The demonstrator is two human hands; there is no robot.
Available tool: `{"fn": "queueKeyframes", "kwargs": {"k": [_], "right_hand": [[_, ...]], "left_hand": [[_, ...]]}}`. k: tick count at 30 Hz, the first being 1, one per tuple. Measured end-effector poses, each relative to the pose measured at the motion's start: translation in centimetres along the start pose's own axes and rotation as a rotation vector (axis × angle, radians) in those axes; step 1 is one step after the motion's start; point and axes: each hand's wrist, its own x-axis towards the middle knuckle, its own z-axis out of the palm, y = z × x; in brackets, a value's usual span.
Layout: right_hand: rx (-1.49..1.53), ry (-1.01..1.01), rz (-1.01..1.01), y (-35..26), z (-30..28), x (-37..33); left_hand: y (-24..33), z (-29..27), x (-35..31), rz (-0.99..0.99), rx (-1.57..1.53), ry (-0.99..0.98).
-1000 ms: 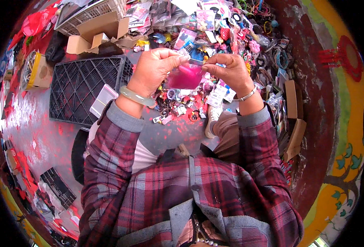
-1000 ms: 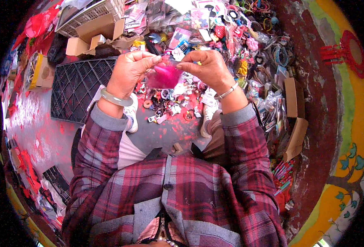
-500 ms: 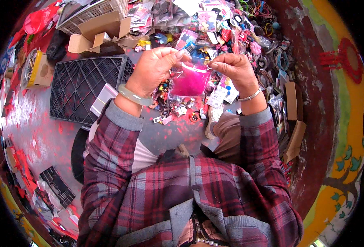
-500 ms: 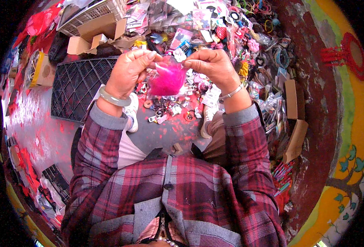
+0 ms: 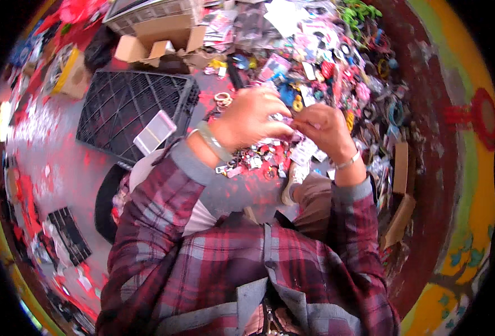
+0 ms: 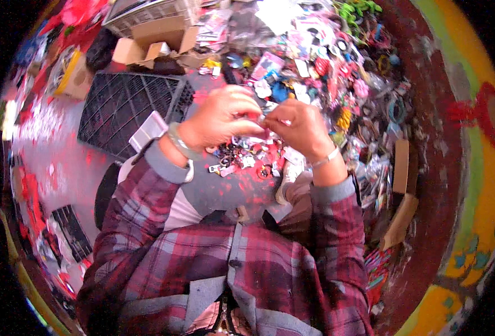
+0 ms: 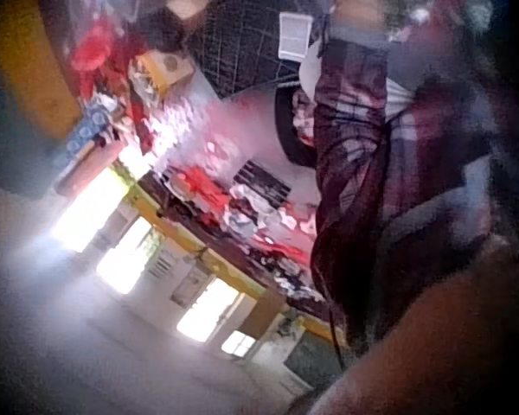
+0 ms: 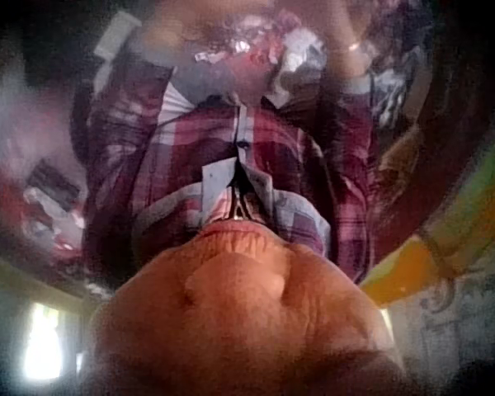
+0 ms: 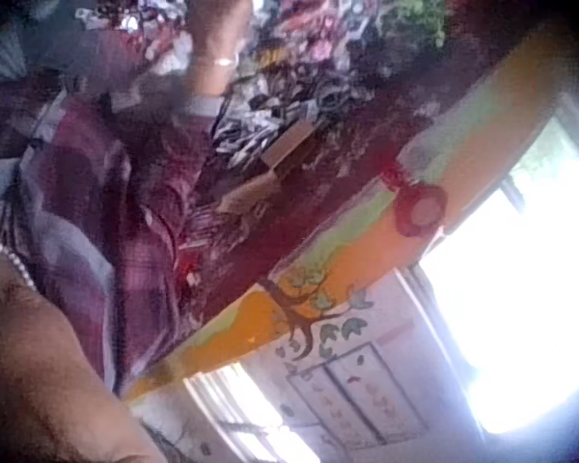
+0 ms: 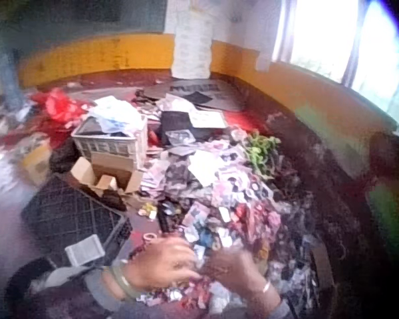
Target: The person sits on the floor and sorts through a large pile of small accessories, including hair clips and scrunchies. They pick up items, open small plastic bags, and place the contents into a black crate.
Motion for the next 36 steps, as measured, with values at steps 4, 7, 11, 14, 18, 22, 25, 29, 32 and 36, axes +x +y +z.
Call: {"fn": "queueKeyframes", "kwargs": {"k": [4,7,11,14,18,22,25,29,32,36], "right_hand": [[-0.036,0.055,-0.149,-0.9,0.8,0.3],[0.094,0.031,-0.039,-0.7,0.3,-0.1],[0.165,0.013,0.039,-1.0,-0.6,-0.3],[0.28,-0.012,0.095,-0.3,-1.3,-0.6],[0.381,0.02,0.15,-0.4,-1.8,-1.6],[0.43,0.004,0.279,-2.1,-2.2,-2.8],[0.47,0.073,0.204,-2.8,-1.0,-4.8],[0.589,0.094,0.281,-3.5,1.1,-8.1],[0.545,0.073,0.219,-5.1,2.8,-8.9],[0.585,-0.01,0.127,-7.4,4.6,-9.5]], "left_hand": [[-0.4,1.7,-0.9,-0.006,0.108,-0.04],[-0.5,1.2,-1.0,-0.034,0.065,-0.07],[-1.1,1.1,-1.4,-0.011,0.009,0.039],[-1.4,1.0,-1.5,-0.031,-0.051,0.043],[-1.0,0.5,-1.8,-0.129,-0.149,-0.073],[0.9,-0.1,-2.8,-0.123,-0.216,-0.057],[2.7,-0.3,-4.0,-0.167,-0.289,-0.107],[4.9,-0.9,-7.3,-0.216,-0.226,-0.097],[6.0,0.0,-11.1,-0.196,-0.277,0.056],[8.0,0.2,-15.2,-0.212,-0.212,0.122]]}}
